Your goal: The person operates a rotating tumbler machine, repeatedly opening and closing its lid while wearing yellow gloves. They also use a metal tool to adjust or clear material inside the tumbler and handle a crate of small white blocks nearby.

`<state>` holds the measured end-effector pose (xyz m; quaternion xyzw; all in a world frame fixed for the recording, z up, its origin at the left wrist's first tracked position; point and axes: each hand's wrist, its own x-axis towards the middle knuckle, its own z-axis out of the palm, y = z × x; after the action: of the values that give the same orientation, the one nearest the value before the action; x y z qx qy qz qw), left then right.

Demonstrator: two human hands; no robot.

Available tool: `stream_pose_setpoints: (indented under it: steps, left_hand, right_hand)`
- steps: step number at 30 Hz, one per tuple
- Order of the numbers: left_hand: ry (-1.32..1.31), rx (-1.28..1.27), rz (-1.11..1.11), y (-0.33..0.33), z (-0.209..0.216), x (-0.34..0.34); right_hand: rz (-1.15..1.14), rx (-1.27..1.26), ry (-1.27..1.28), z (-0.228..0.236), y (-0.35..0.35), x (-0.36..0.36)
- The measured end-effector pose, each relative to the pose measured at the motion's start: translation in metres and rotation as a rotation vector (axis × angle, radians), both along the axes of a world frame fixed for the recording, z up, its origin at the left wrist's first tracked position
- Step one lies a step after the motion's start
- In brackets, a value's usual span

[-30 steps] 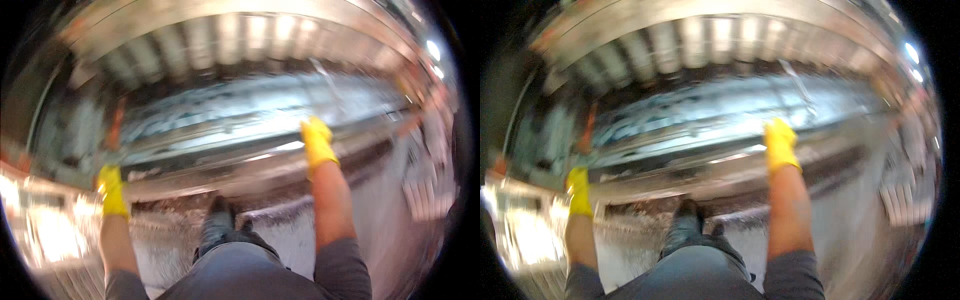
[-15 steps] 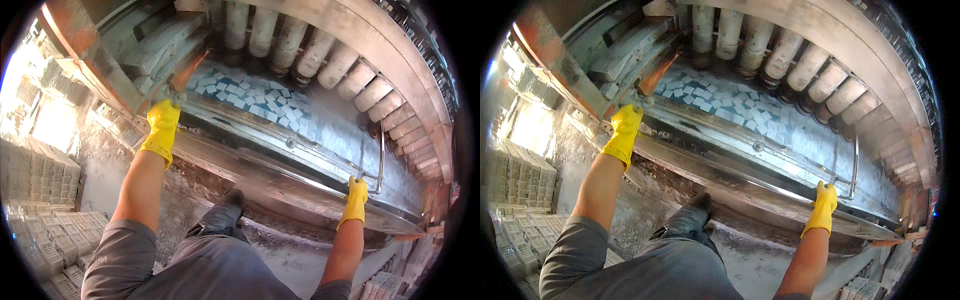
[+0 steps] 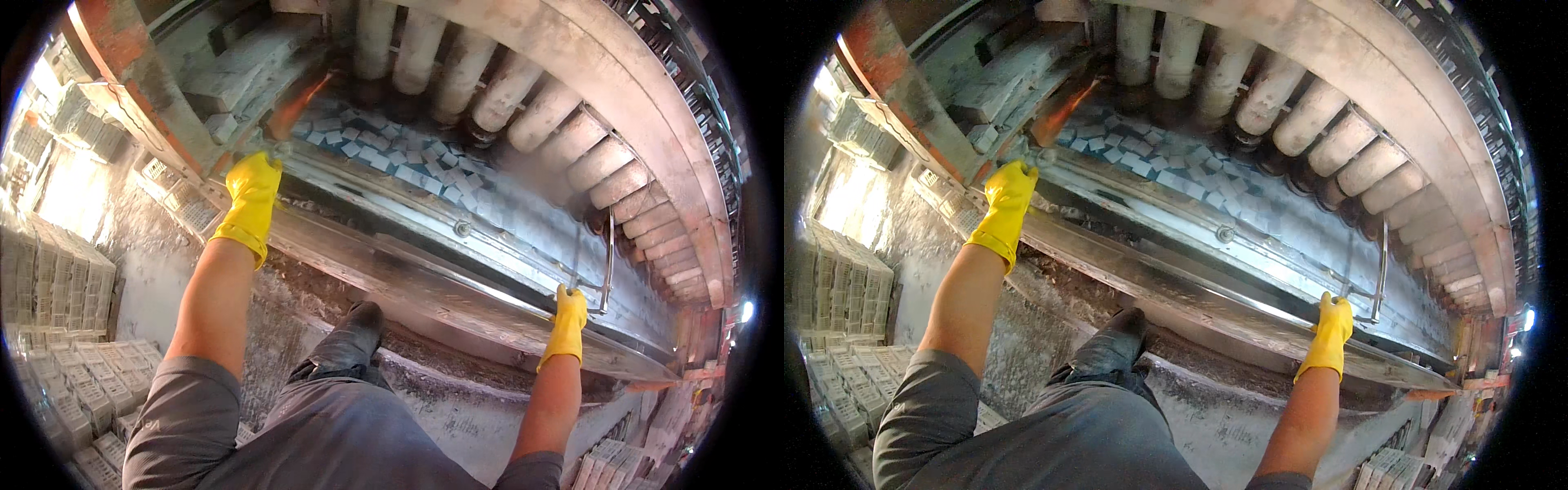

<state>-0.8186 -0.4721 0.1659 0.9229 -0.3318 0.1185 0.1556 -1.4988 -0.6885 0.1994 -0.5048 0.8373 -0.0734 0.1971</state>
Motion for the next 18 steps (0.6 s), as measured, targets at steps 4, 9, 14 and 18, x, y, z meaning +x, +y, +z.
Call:
stream_pose_setpoints:
  steps: [4,9,14,18]
  left_hand:
    - [0.007,0.032,0.046,0.006,0.001,0.007]
    - [-0.068,0.014,0.065,0.013,-0.016,0.021]
    - [-0.035,-0.091,-0.026,-0.043,-0.045,0.026]
    - [-0.138,-0.210,0.043,-0.020,-0.035,0.050]
  right_hand:
    - [0.019,-0.064,0.070,-0.010,-0.002,0.010]
    - [0.197,-0.112,0.308,-0.030,-0.009,0.030]
    - [0.017,-0.172,0.259,-0.033,0.008,0.017]
    - [0.078,-0.326,0.169,-0.039,0.005,0.064]
